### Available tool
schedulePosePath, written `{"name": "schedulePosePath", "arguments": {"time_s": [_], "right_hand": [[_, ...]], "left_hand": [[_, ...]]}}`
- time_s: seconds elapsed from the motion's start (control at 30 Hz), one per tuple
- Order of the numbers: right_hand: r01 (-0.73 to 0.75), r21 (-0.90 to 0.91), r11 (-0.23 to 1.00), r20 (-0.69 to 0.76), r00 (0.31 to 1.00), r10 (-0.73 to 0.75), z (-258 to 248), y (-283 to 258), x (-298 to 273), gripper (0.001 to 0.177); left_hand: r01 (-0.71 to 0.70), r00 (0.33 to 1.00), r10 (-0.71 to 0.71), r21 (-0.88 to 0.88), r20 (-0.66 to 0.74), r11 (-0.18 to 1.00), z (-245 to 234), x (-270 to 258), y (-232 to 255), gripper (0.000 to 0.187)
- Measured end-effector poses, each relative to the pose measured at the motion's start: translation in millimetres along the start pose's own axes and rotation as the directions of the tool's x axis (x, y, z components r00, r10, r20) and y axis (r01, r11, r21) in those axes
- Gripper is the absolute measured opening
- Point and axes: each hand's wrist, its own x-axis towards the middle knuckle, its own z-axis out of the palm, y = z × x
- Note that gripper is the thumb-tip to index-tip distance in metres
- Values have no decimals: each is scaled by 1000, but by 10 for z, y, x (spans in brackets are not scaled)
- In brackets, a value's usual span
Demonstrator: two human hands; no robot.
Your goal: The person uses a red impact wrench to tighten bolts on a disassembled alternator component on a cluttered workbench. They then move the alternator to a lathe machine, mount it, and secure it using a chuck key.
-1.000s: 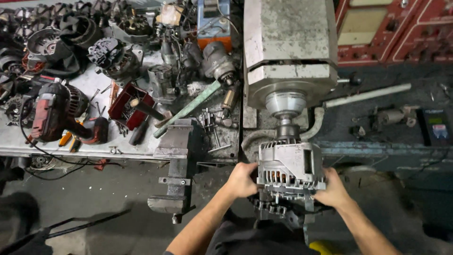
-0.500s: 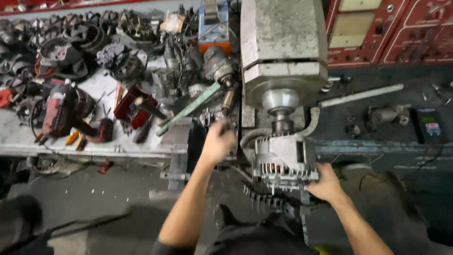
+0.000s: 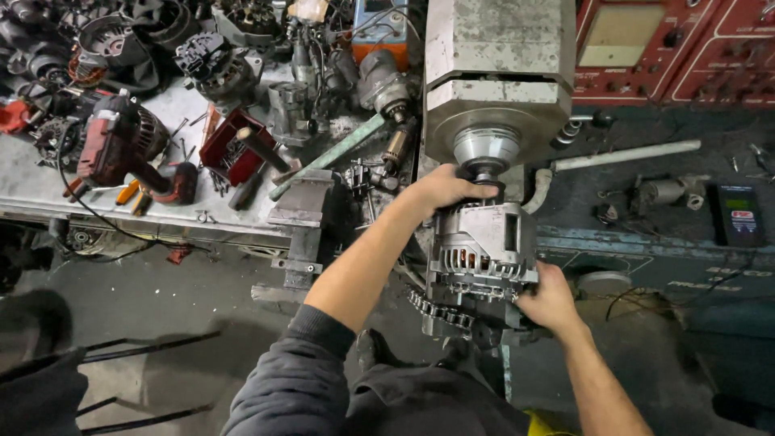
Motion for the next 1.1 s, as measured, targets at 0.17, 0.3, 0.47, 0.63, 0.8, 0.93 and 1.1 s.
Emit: {"name": "schedulePosePath", "arguments": {"time_s": [0.17,0.3,0.47,0.63,0.8,0.93,1.1], "right_hand": [[4,-144,990,-76,997,-15,-26,-229,-55,43],[-92,-89,992,-166,983,76,-56,-468,-114,50],[-110,-60,992,-134,986,101,-43,-491,-101,50],[43,-82,996,-161,985,-56,-2,-504,-88,49],[-42,-160,986,-140,990,20,16,-451,-117,51],[-115,-122,986,-156,983,95,19,-483,-96,52],[136,43,990,-193,973,-125,-166,59,-30,77]], "left_hand": [[-57,943,158,325,-293,944,122,-407,232,73],[-193,900,253,198,-355,961,-61,-366,-189,78],[-40,984,66,153,-168,987,-74,-194,-134,78],[9,1000,-8,58,-18,998,13,28,-93,76],[94,955,36,416,-295,905,177,-251,355,79],[117,910,83,443,-406,889,102,-386,276,80],[-252,826,344,253,-446,934,-68,-310,-444,64]]}}
